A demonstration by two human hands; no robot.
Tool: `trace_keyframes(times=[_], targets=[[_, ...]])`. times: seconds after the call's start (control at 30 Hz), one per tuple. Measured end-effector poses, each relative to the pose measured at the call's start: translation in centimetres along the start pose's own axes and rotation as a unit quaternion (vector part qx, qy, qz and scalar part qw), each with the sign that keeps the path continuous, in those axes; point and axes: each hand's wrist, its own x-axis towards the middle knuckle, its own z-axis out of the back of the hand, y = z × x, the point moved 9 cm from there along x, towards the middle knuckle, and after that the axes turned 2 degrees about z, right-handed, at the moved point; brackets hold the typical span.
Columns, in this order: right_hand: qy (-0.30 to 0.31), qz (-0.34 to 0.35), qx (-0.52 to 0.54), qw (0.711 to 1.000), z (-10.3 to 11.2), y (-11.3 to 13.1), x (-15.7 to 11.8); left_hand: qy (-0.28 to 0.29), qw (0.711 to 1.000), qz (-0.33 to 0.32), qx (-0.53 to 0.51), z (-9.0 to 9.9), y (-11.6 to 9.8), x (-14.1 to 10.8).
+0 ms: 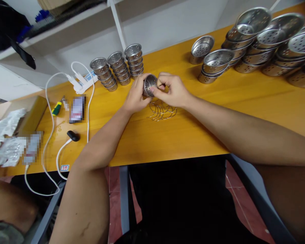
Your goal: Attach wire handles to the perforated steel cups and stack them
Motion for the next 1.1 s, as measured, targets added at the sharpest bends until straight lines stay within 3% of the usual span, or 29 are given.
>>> trace_keyframes(times=[0.13,0.33,0.5,0.57,0.8,1.1], targets=[[0.005,0.005,0.045,0.999,0.5,0.5,-0.3,-0.033,0.999,0.04,-0.002,0.7,1.0,-0.4],[0.029,0.01,-0.009,0.999,1.6,1.8,-0.9,-0.106,0.98,0.17,-0.02,2.7,4.5,-1.7],[0.203,0.04,-0.026,0.978,-0.2,1.5,-1.5,-0.133,0.965,0.219,-0.063,3.0,7.6,-2.8],[0.239,0.036,-0.045,0.969,-0.8,1.0,-1.9,-0.125,0.963,0.229,-0.069,2.8,8.3,-3.0],[0.063,-0.03,-0.114,0.991,0.4,-1.9,-1.5,-0.078,0.964,0.242,-0.081,1.7,7.4,-2.6],[0.075,-0.001,-0.089,0.993,0.1,-2.1,-1.6,-0.061,0.953,0.272,-0.119,1.7,6.4,-2.1]])
